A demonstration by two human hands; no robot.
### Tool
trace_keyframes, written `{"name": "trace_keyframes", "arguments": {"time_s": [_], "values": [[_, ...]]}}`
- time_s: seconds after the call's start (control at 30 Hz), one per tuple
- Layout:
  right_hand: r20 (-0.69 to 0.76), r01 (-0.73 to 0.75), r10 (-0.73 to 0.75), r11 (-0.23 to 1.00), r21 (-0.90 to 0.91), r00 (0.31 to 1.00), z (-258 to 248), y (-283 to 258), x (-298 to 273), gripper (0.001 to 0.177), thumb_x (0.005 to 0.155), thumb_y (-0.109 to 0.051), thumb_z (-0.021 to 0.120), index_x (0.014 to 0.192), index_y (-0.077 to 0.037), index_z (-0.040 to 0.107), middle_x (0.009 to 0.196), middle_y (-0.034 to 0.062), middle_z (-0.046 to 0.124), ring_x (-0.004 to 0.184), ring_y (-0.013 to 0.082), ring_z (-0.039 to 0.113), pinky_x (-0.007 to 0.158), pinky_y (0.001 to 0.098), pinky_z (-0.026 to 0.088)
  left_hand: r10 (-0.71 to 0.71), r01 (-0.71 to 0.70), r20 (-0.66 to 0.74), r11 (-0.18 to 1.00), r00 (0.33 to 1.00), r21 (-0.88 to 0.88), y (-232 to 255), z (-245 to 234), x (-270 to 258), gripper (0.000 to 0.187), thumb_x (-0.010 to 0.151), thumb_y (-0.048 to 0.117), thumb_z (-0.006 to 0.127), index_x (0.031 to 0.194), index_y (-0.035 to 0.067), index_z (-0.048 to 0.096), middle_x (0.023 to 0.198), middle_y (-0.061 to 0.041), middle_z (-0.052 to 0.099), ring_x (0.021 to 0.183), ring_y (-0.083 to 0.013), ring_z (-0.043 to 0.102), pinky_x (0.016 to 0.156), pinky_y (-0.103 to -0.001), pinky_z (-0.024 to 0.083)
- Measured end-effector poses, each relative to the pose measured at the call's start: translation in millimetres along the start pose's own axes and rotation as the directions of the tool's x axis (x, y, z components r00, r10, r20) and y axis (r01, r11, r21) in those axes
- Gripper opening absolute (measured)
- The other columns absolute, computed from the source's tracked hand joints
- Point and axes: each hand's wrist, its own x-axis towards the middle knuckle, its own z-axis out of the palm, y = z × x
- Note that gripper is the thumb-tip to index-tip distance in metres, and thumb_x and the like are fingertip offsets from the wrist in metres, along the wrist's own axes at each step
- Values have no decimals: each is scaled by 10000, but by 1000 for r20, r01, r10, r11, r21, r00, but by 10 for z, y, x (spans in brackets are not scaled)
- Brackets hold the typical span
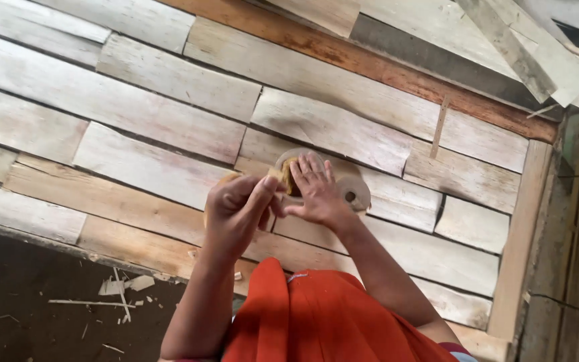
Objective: The person assembles bamboo strips into a panel by applying adhesive to small bamboo pieces and pressing them onto the surface. The person repeatedly picks up pieces, applies adhesive, and secures them in place.
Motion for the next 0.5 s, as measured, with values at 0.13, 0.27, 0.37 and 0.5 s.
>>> {"name": "trace_keyframes", "arguments": {"time_s": [0.13,0.27,0.37,0.5], "values": [[-242,32,63,928,370,968,-437,290,-235,396,984,-457,597,1370,-378,616,1365,-84,622,1357,152,534,1199,407,317,22,-25,41,996,999,84,-273,189,-80,204,997,95,625,925,-39,761,586,-148,706,393,-139,571,416,-238,453],[122,-63,254,-226,972,960,-1485,22,-669,510,1031,-444,521,1414,-108,548,1009,145,718,876,266,759,779,373,618,-13,-4,189,996,982,86,-506,588,-215,180,971,100,662,1080,0,764,636,-147,736,404,-160,617,458,-257,504],[6,99,301,-334,937,953,-1553,172,-922,553,988,-252,604,1482,-74,427,1042,237,704,805,360,762,680,432,640,-74,55,257,995,964,80,-695,890,-373,213,954,64,675,1141,-15,742,671,-168,744,437,-190,654,485,-281,533],[-111,236,506,-190,953,855,-1517,343,-1356,397,958,11,620,1335,-44,508,924,204,663,615,285,709,564,343,607,-282,257,434,959,855,116,-852,1201,-505,444,964,73,641,1406,62,597,773,-213,759,600,-270,748,640,-356,622]]}}
